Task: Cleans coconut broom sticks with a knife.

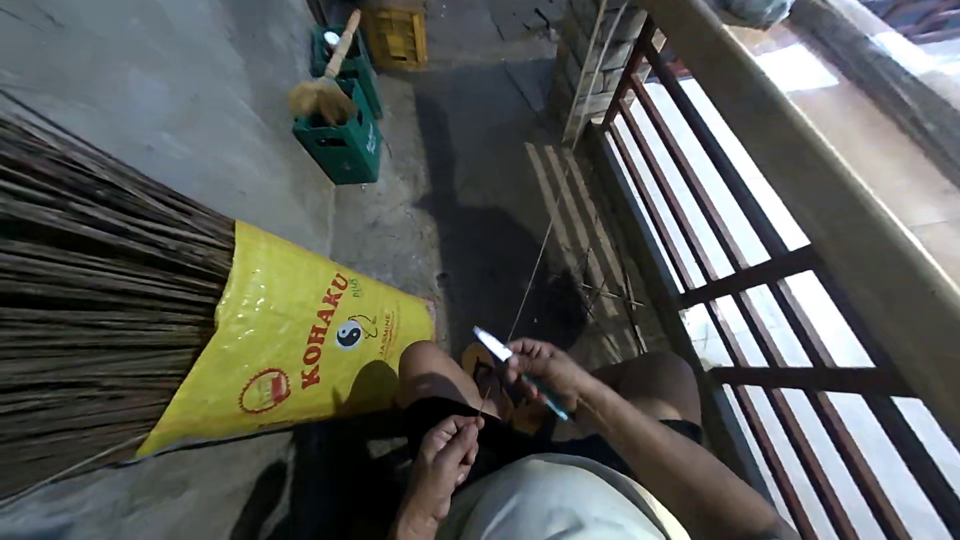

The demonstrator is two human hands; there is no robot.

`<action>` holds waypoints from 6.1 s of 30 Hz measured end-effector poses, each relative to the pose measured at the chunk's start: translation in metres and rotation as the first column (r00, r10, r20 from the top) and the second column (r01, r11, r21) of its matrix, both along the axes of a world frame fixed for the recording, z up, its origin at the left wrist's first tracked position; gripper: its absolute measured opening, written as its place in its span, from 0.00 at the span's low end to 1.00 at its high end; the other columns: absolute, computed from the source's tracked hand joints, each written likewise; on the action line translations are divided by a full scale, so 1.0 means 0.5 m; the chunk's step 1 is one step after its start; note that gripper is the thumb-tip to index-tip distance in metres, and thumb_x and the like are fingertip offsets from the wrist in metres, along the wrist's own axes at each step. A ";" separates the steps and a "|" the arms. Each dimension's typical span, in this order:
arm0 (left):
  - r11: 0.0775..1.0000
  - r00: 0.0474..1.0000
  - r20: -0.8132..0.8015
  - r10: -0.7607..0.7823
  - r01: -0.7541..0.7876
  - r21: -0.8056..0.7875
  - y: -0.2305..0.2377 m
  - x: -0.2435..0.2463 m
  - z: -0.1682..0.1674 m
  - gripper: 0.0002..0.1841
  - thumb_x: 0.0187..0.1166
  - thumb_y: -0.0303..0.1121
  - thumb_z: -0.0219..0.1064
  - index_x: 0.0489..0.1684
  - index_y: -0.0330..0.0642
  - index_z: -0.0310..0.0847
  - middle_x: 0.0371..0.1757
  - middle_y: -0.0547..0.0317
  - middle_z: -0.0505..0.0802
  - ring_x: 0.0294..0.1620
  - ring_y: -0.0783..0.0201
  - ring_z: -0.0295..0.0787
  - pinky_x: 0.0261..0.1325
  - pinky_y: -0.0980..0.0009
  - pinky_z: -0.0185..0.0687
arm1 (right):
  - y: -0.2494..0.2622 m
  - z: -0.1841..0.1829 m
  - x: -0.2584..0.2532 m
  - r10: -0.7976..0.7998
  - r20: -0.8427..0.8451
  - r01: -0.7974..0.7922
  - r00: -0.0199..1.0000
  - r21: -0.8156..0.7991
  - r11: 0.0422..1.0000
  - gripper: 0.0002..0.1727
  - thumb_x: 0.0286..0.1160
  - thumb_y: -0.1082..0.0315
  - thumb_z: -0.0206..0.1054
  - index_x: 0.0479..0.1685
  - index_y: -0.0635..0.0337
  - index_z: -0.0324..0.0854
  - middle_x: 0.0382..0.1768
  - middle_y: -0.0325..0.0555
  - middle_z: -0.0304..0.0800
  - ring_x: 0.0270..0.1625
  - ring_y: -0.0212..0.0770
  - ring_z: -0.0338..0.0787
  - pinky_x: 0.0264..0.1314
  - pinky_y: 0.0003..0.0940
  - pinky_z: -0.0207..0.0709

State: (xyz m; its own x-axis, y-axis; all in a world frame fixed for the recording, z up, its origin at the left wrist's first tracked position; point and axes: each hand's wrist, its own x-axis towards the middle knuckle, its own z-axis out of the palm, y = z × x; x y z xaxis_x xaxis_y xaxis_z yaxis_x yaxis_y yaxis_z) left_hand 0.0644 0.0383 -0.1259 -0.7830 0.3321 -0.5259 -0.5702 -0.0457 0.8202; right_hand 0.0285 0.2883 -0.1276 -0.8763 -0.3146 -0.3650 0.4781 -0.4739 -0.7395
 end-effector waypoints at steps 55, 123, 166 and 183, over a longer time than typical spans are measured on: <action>0.991 0.989 0.053 -0.136 0.136 0.003 -0.041 -0.003 -0.005 0.10 0.83 0.31 0.58 0.48 0.43 0.86 0.15 0.73 0.75 0.10 0.82 0.63 0.12 0.86 0.58 | 0.045 -0.004 -0.013 -0.095 -0.014 0.095 0.995 0.029 0.995 0.11 0.83 0.72 0.60 0.60 0.61 0.75 0.30 0.41 0.89 0.17 0.27 0.80 0.16 0.20 0.74; 0.979 0.974 -0.149 -0.172 0.151 -0.140 -0.067 -0.011 -0.016 0.08 0.82 0.30 0.59 0.44 0.44 0.87 0.18 0.77 0.77 0.14 0.83 0.66 0.18 0.86 0.61 | -0.013 0.026 0.029 -0.036 -0.072 0.038 0.997 0.021 0.999 0.16 0.82 0.71 0.62 0.65 0.61 0.76 0.33 0.42 0.92 0.20 0.28 0.82 0.19 0.22 0.76; 0.975 0.966 -0.242 -0.093 0.039 -0.218 -0.024 -0.007 -0.056 0.06 0.80 0.29 0.65 0.41 0.40 0.87 0.20 0.73 0.82 0.18 0.81 0.71 0.22 0.85 0.67 | -0.020 0.001 0.015 -0.088 0.043 0.085 0.995 0.083 0.993 0.09 0.87 0.71 0.58 0.56 0.65 0.78 0.33 0.43 0.91 0.20 0.28 0.81 0.20 0.22 0.74; 0.969 0.978 -0.189 -0.088 0.041 -0.242 -0.063 0.014 -0.069 0.06 0.79 0.28 0.63 0.41 0.39 0.87 0.19 0.73 0.81 0.17 0.81 0.70 0.21 0.85 0.66 | 0.000 0.016 0.024 -0.146 0.053 0.142 0.988 0.067 0.988 0.09 0.86 0.73 0.58 0.56 0.67 0.79 0.32 0.43 0.91 0.21 0.28 0.83 0.22 0.22 0.77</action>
